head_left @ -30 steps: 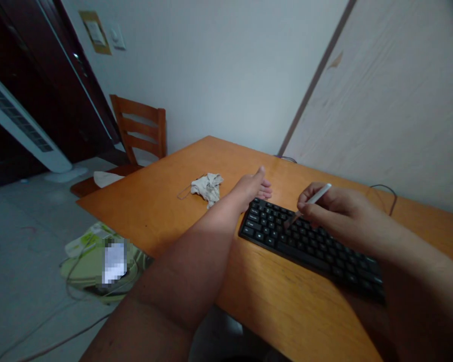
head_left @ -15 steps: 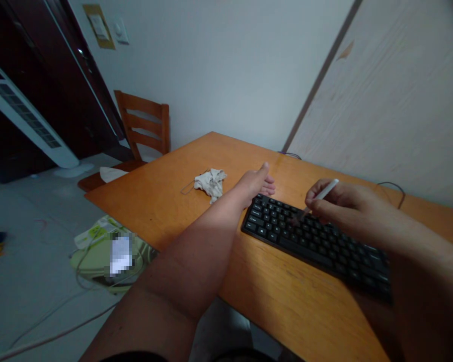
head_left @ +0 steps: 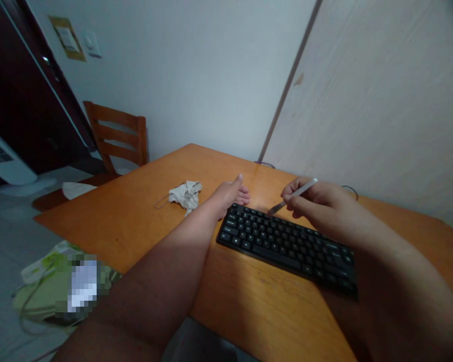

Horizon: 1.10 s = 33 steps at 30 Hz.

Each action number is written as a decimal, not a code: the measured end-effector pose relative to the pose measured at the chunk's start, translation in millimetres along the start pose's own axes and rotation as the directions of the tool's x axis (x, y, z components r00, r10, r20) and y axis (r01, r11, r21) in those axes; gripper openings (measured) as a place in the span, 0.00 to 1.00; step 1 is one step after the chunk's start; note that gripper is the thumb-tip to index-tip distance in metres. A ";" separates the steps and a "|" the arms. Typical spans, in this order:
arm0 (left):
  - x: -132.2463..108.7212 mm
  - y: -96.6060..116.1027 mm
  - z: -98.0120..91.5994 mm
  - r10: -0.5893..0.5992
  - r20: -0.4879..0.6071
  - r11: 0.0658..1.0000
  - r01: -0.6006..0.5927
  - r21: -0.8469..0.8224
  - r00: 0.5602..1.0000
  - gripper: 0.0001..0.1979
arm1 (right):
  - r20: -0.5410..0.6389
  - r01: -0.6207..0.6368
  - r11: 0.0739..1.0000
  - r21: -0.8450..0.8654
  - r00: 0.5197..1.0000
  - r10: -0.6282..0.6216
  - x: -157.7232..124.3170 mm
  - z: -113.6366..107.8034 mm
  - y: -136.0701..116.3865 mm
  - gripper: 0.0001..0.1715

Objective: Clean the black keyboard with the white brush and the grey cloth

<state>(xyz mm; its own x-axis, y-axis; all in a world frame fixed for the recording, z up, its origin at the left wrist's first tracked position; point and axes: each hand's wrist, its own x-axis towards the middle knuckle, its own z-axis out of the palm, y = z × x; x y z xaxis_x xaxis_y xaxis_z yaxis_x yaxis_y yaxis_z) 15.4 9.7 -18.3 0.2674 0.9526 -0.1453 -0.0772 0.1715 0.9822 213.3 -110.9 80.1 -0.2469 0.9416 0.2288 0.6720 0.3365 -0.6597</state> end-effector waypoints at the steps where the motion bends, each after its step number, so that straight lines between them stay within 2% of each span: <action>1: -0.4 0.6 0.1 -0.001 -0.003 1.000 0.001 -0.004 1.000 0.32 | -0.007 0.008 1.000 -0.002 1.000 -0.008 0.5 -3.3 -1.8 0.13; 7: -2.1 3.5 -1.3 0.004 -0.010 1.000 -0.004 0.005 1.000 0.29 | -0.097 0.040 0.999 0.012 0.995 -0.039 -3.2 -12.0 -7.1 0.15; 9: -1.2 2.5 -2.2 0.003 -0.014 1.000 -0.003 0.013 1.000 0.29 | -0.134 0.056 0.998 0.012 0.990 -0.054 -9.0 -6.3 -2.3 0.14; 12: 1.1 -0.6 -3.7 0.014 -0.019 0.999 -0.013 0.040 1.000 0.30 | -0.213 0.019 0.999 0.038 0.977 -0.010 -16.9 7.4 9.6 0.13; 14: 2.5 -2.4 -4.6 0.023 -0.021 0.998 -0.022 0.051 1.000 0.30 | -0.196 0.020 0.999 0.036 0.981 -0.013 -18.7 15.8 17.3 0.13; 19: 2.6 -3.3 -5.7 0.016 -0.012 0.999 -0.015 0.033 1.000 0.29 | -0.248 0.075 0.997 0.015 0.966 -0.069 -14.1 25.2 25.9 0.12; 24: -0.9 -1.4 -5.5 0.030 -0.014 0.999 -0.029 0.044 0.999 0.31 | -0.157 0.063 0.996 -0.058 0.985 -0.071 -15.4 33.0 26.8 0.12; 29: -3.2 -0.7 -5.5 0.045 -0.012 0.997 -0.044 0.055 0.999 0.31 | -0.141 0.017 0.987 -0.162 0.989 -0.040 -19.3 38.3 25.7 0.11; 33: -3.8 -1.2 -5.3 0.046 -0.023 0.997 -0.045 0.060 0.999 0.31 | -0.090 0.039 0.993 -0.108 0.995 -0.049 -17.4 35.8 23.9 0.12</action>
<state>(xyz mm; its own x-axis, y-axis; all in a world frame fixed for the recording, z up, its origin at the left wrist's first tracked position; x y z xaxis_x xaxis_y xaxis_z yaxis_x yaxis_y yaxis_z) 9.4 7.2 -19.5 0.2414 0.9650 -0.1027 -0.0313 0.1135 0.9930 208.7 -119.5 34.7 -0.2153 0.9211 0.3243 0.7335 0.3718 -0.5690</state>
